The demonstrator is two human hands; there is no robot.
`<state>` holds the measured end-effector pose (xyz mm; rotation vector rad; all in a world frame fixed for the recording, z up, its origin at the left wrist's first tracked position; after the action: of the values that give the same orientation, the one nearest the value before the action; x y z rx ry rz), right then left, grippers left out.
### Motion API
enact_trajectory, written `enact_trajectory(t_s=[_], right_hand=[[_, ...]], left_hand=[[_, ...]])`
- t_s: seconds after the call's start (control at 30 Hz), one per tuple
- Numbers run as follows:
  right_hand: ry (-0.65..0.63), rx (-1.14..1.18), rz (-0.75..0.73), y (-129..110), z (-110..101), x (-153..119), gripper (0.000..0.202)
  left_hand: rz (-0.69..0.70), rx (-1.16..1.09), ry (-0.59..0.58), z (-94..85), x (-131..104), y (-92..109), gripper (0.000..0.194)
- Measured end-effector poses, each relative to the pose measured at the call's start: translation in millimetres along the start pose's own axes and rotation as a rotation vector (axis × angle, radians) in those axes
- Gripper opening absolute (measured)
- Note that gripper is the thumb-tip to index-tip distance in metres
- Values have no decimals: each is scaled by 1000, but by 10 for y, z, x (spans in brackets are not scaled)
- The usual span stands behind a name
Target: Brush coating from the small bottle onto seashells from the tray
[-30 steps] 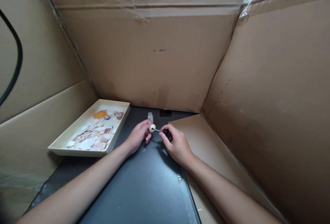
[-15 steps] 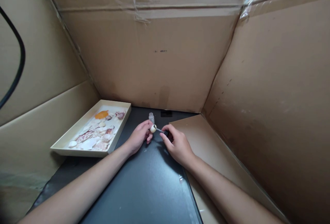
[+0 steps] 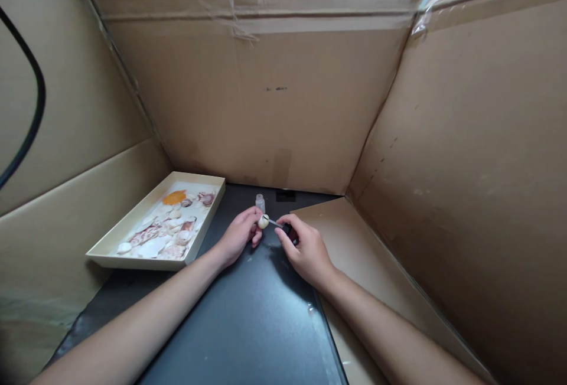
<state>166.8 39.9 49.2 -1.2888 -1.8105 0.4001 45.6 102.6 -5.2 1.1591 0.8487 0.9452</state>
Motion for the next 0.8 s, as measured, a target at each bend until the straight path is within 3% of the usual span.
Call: enact_trajectory(t_s=[0.27, 0.47, 0.63, 0.7, 0.8], right_hand=[[-45, 25, 9, -4, 41, -10, 14], [-28, -12, 40, 35, 15, -9, 15], [7, 32, 25, 27, -8, -11, 16], [27, 53, 19, 29, -17, -10, 16], [61, 71, -24, 3, -36, -4, 16]], left_hand=[[7, -27, 43, -37, -7, 18, 14], [67, 13, 148, -133, -13, 74, 10], [297, 301, 451, -467, -87, 361, 2], [291, 410, 485, -522, -64, 368, 6], [285, 539, 443, -482, -7, 349, 3]])
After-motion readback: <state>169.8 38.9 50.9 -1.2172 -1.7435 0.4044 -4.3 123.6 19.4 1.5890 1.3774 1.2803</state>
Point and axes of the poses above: each hand's wrist, its own x-axis towards the middle knuckle, its own z-axis out of the palm, y = z × x, the point moved 10 cm from there along x, towards the middle knuckle, and after that the axes turned 2 degrees about -z, right-handed, at the moved point
